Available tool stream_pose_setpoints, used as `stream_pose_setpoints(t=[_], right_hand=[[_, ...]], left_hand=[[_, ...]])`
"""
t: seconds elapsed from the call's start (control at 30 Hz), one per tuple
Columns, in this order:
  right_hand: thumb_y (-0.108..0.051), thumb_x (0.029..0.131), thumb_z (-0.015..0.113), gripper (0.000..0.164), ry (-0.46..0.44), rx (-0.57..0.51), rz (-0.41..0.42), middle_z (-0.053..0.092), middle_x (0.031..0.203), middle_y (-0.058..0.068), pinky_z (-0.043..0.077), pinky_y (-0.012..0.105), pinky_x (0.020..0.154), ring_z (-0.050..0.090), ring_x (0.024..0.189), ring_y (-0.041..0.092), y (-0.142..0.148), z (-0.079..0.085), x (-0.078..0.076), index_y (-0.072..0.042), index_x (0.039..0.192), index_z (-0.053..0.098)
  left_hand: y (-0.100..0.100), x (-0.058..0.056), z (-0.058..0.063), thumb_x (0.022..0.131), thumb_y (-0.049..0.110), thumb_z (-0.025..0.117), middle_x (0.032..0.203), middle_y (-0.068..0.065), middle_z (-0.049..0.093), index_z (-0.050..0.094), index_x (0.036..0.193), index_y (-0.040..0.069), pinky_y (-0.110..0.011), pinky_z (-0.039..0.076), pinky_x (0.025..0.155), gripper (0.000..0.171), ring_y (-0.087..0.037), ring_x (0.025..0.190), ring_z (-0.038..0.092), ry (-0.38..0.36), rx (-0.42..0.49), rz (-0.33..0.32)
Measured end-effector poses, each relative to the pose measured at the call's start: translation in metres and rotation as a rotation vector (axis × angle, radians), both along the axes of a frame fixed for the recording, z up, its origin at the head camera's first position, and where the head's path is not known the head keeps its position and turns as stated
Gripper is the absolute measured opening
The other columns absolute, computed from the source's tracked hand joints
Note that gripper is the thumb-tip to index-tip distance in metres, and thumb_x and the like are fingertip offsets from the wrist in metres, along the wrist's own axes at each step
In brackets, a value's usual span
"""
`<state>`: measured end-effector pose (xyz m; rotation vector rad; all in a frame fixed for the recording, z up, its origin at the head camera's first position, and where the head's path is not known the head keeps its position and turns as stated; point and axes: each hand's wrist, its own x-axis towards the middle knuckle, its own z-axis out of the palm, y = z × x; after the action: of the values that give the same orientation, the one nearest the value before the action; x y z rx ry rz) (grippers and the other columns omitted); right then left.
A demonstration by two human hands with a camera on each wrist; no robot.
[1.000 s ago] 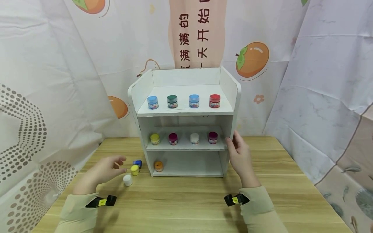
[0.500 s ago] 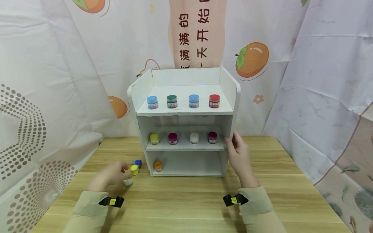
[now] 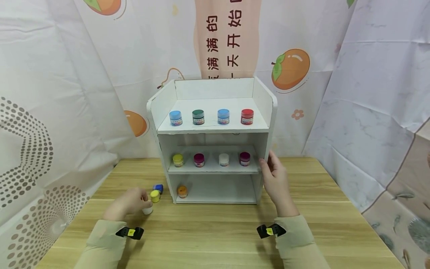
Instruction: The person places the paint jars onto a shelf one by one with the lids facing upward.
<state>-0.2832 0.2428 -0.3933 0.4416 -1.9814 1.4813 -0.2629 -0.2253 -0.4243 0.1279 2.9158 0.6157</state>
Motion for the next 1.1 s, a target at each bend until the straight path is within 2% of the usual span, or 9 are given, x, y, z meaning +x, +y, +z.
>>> stream_pose_setpoints(t=[0.2, 0.33, 0.47, 0.53, 0.6, 0.7, 0.8, 0.9, 1.1], right_hand=[[-0.016, 0.1, 0.052, 0.035, 0.003, -0.013, -0.001, 0.06, 0.119, 0.016, 0.046, 0.015, 0.08, 0.056, 0.104, 0.026, 0.0002, -0.0006, 0.0006, -0.014, 0.135, 0.052], [-0.015, 0.1, 0.052, 0.035, 0.004, -0.024, 0.01, 0.06, 0.118, 0.018, 0.046, 0.015, 0.079, 0.055, 0.103, 0.028, 0.0004, -0.0011, 0.0004, -0.013, 0.135, 0.052], [-0.015, 0.1, 0.052, 0.036, -0.004, -0.021, 0.009, 0.06, 0.119, 0.016, 0.047, 0.015, 0.079, 0.055, 0.103, 0.027, 0.001, -0.0017, -0.0001, -0.014, 0.135, 0.052], [-0.016, 0.1, 0.052, 0.036, -0.008, -0.02, 0.004, 0.06, 0.119, 0.015, 0.047, 0.015, 0.079, 0.056, 0.103, 0.026, 0.001, -0.0016, -0.0001, -0.015, 0.135, 0.052], [-0.017, 0.1, 0.052, 0.036, -0.011, -0.02, 0.001, 0.06, 0.119, 0.015, 0.046, 0.015, 0.08, 0.056, 0.104, 0.025, 0.0012, -0.0014, 0.0, -0.015, 0.135, 0.052], [-0.017, 0.1, 0.052, 0.036, -0.014, -0.024, 0.002, 0.06, 0.119, 0.015, 0.046, 0.015, 0.08, 0.056, 0.104, 0.024, 0.0013, -0.001, 0.0003, -0.015, 0.135, 0.052], [-0.017, 0.1, 0.052, 0.036, -0.015, -0.024, 0.002, 0.06, 0.119, 0.016, 0.046, 0.015, 0.08, 0.056, 0.103, 0.024, 0.0016, -0.0009, 0.0004, -0.014, 0.135, 0.052], [-0.016, 0.1, 0.052, 0.036, -0.017, -0.023, 0.0, 0.06, 0.118, 0.016, 0.046, 0.015, 0.079, 0.056, 0.102, 0.024, 0.0019, -0.0014, 0.0003, -0.014, 0.135, 0.052], [-0.014, 0.099, 0.053, 0.036, -0.017, -0.027, 0.002, 0.059, 0.12, 0.016, 0.046, 0.014, 0.08, 0.056, 0.104, 0.026, 0.0021, -0.002, -0.0011, -0.011, 0.136, 0.051]], left_hand=[[0.0013, 0.0011, 0.0012, 0.081, 0.019, 0.074, 0.066, 0.0, 0.053, 0.06, 0.071, 0.012, -0.029, 0.038, 0.05, 0.018, -0.016, 0.059, 0.047, 0.008, 0.013, -0.038], [0.0018, 0.0028, 0.0041, 0.078, 0.015, 0.075, 0.08, -0.003, 0.059, 0.067, 0.084, 0.011, -0.036, 0.046, 0.059, 0.01, -0.019, 0.07, 0.052, 0.007, 0.034, -0.071], [0.0004, 0.0045, 0.0066, 0.074, 0.012, 0.077, 0.102, -0.01, 0.062, 0.069, 0.104, 0.01, -0.048, 0.049, 0.076, 0.031, -0.025, 0.09, 0.056, 0.008, 0.051, -0.085], [-0.0006, 0.005, 0.0075, 0.073, 0.012, 0.076, 0.106, -0.012, 0.062, 0.068, 0.106, 0.01, -0.051, 0.049, 0.079, 0.034, -0.027, 0.094, 0.056, 0.007, 0.054, -0.09], [-0.0009, 0.0052, 0.0081, 0.076, 0.014, 0.075, 0.102, -0.01, 0.062, 0.068, 0.104, 0.01, -0.048, 0.049, 0.076, 0.028, -0.025, 0.09, 0.056, 0.003, 0.049, -0.088], [-0.0005, 0.0051, 0.0082, 0.084, 0.023, 0.071, 0.086, -0.006, 0.061, 0.066, 0.092, 0.008, -0.039, 0.049, 0.062, 0.018, -0.02, 0.073, 0.055, -0.007, 0.028, -0.059], [0.0004, 0.0047, 0.0068, 0.086, 0.029, 0.07, 0.073, -0.003, 0.057, 0.061, 0.08, 0.009, -0.031, 0.042, 0.05, 0.022, -0.017, 0.06, 0.05, -0.021, 0.012, -0.025], [0.0016, 0.0044, 0.0055, 0.084, 0.026, 0.072, 0.069, -0.003, 0.054, 0.058, 0.075, 0.01, -0.028, 0.038, 0.048, 0.023, -0.016, 0.057, 0.048, -0.017, 0.007, -0.015], [0.0033, 0.003, 0.0044, 0.081, 0.017, 0.073, 0.069, -0.001, 0.053, 0.058, 0.073, 0.011, -0.029, 0.039, 0.051, 0.018, -0.016, 0.06, 0.048, 0.012, 0.008, -0.059]])
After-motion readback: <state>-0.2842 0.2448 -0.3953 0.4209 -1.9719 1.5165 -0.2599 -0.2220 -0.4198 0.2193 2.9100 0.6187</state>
